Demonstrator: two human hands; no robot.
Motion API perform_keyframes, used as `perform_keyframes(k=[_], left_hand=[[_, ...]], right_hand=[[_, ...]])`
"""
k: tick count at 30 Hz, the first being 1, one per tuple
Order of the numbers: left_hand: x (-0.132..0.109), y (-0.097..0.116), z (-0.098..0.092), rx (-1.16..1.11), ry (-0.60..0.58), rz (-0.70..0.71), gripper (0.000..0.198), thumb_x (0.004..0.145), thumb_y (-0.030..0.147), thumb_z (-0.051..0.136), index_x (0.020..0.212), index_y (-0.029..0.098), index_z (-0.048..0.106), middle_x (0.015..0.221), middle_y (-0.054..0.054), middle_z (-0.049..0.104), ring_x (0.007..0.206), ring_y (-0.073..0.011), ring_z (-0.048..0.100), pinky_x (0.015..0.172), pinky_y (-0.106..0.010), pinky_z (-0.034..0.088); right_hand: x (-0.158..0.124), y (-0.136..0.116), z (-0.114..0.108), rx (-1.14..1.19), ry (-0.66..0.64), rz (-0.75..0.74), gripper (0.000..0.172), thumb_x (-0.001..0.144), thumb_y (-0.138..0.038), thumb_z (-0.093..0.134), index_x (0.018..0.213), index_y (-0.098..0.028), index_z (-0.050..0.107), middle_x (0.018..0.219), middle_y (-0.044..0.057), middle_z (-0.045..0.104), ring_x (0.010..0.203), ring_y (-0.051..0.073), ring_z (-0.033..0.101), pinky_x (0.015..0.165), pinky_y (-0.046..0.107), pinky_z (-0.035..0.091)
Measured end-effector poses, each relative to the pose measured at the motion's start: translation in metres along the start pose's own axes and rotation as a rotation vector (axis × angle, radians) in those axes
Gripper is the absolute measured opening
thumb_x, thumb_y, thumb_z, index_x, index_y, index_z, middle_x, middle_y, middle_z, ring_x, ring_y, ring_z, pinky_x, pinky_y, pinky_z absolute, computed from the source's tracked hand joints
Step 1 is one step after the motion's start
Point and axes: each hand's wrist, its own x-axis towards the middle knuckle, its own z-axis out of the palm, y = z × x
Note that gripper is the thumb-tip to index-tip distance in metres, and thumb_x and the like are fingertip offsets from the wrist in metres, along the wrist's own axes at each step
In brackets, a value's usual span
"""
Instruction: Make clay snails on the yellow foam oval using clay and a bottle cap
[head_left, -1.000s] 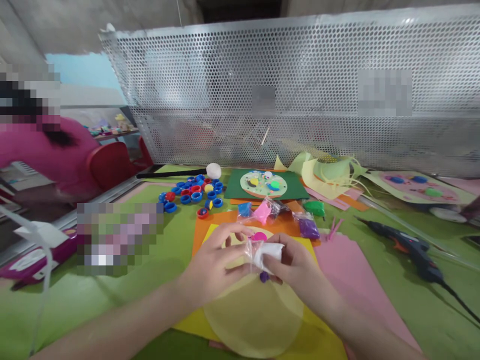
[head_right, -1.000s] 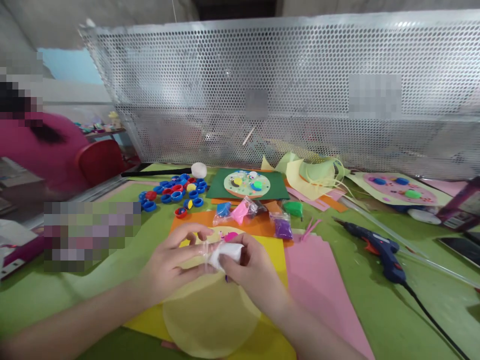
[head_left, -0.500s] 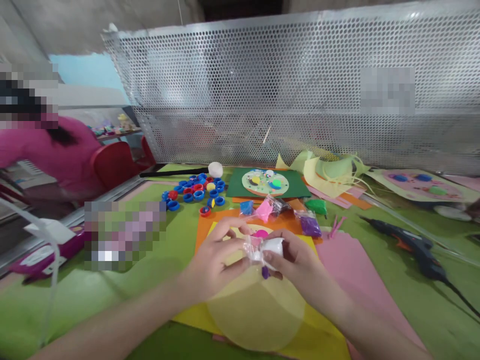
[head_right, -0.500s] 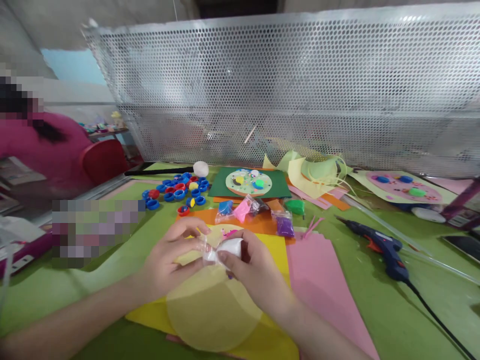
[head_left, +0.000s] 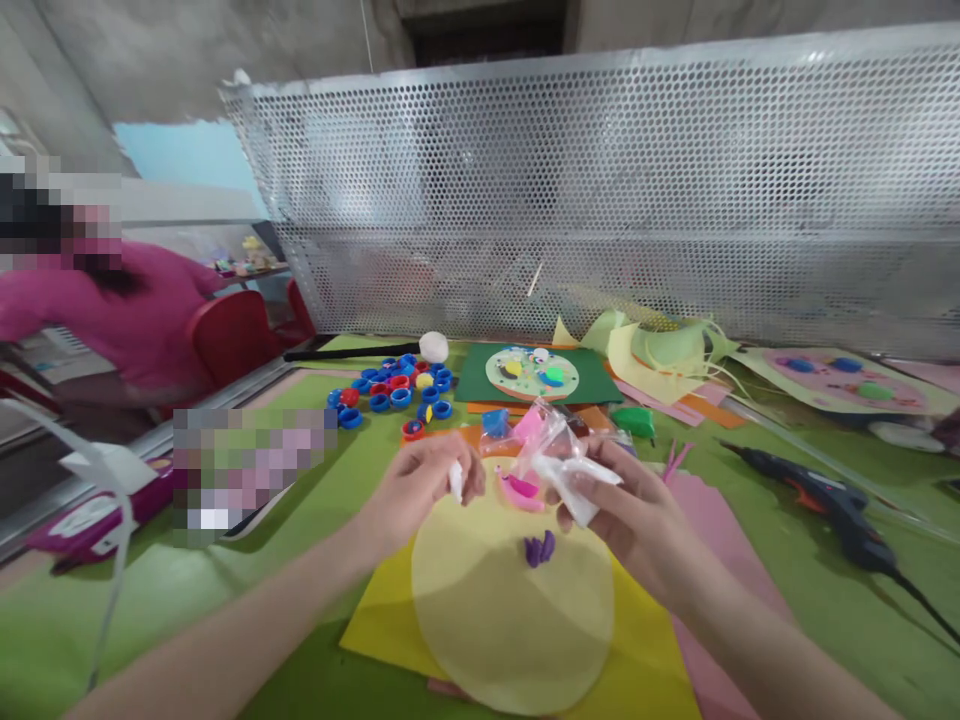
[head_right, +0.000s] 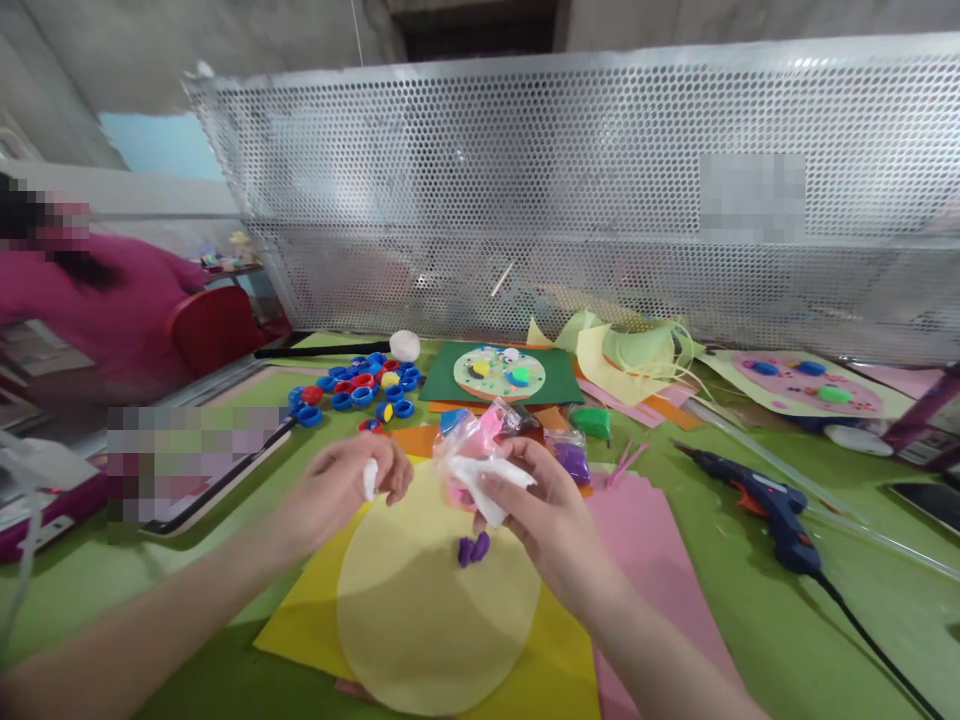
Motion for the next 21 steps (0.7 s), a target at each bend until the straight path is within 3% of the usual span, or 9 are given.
perform_keyframes(k=[4,6,9,14,21], left_hand=[[-0.008,-0.003,0.009,0.044,-0.098,-0.149,0.015,0.085,0.032,0.053,0.086,0.018,0.050,0.064,0.001,0.060,0.050,-0.0112,0.055,0.048,-0.024,0.043],[-0.010,-0.004,0.010,0.028,-0.143,-0.215,0.018,0.087,0.035,0.050,0.094,0.021,0.044,0.060,0.004,0.055,0.044,-0.0088,0.048,0.042,-0.022,0.040],[-0.013,-0.005,0.011,0.079,-0.160,-0.220,0.029,0.089,0.046,0.038,0.090,0.019,0.047,0.057,0.007,0.039,0.044,-0.0064,0.034,0.040,-0.019,0.032],[-0.017,0.000,0.014,0.550,-0.218,-0.108,0.031,0.088,0.041,0.043,0.071,0.016,0.052,0.060,0.006,0.037,0.052,-0.0071,0.033,0.048,-0.020,0.025],[-0.015,0.003,0.017,0.587,-0.304,-0.157,0.029,0.087,0.029,0.040,0.062,0.016,0.044,0.058,0.005,0.040,0.053,-0.0082,0.037,0.050,-0.020,0.027]], right_hand=[[-0.002,0.004,0.002,0.008,-0.041,0.075,0.040,0.066,-0.034,0.073,0.094,-0.021,0.048,0.082,0.002,0.062,0.069,0.016,0.062,0.059,0.027,0.048],[-0.002,0.005,0.001,-0.028,-0.057,0.079,0.041,0.066,-0.035,0.073,0.096,-0.020,0.051,0.088,0.004,0.062,0.073,0.016,0.062,0.061,0.027,0.047],[-0.001,0.009,0.001,-0.115,-0.086,0.065,0.035,0.069,-0.035,0.071,0.095,-0.018,0.055,0.089,0.004,0.063,0.075,0.013,0.059,0.065,0.024,0.045],[-0.002,0.013,0.005,-0.180,-0.198,0.089,0.033,0.072,-0.037,0.067,0.097,-0.018,0.057,0.091,0.005,0.063,0.079,0.015,0.059,0.069,0.028,0.045],[-0.001,0.015,0.005,-0.499,-0.153,-0.021,0.038,0.079,-0.054,0.050,0.076,-0.021,0.068,0.070,0.002,0.064,0.063,0.014,0.055,0.059,0.027,0.044]])
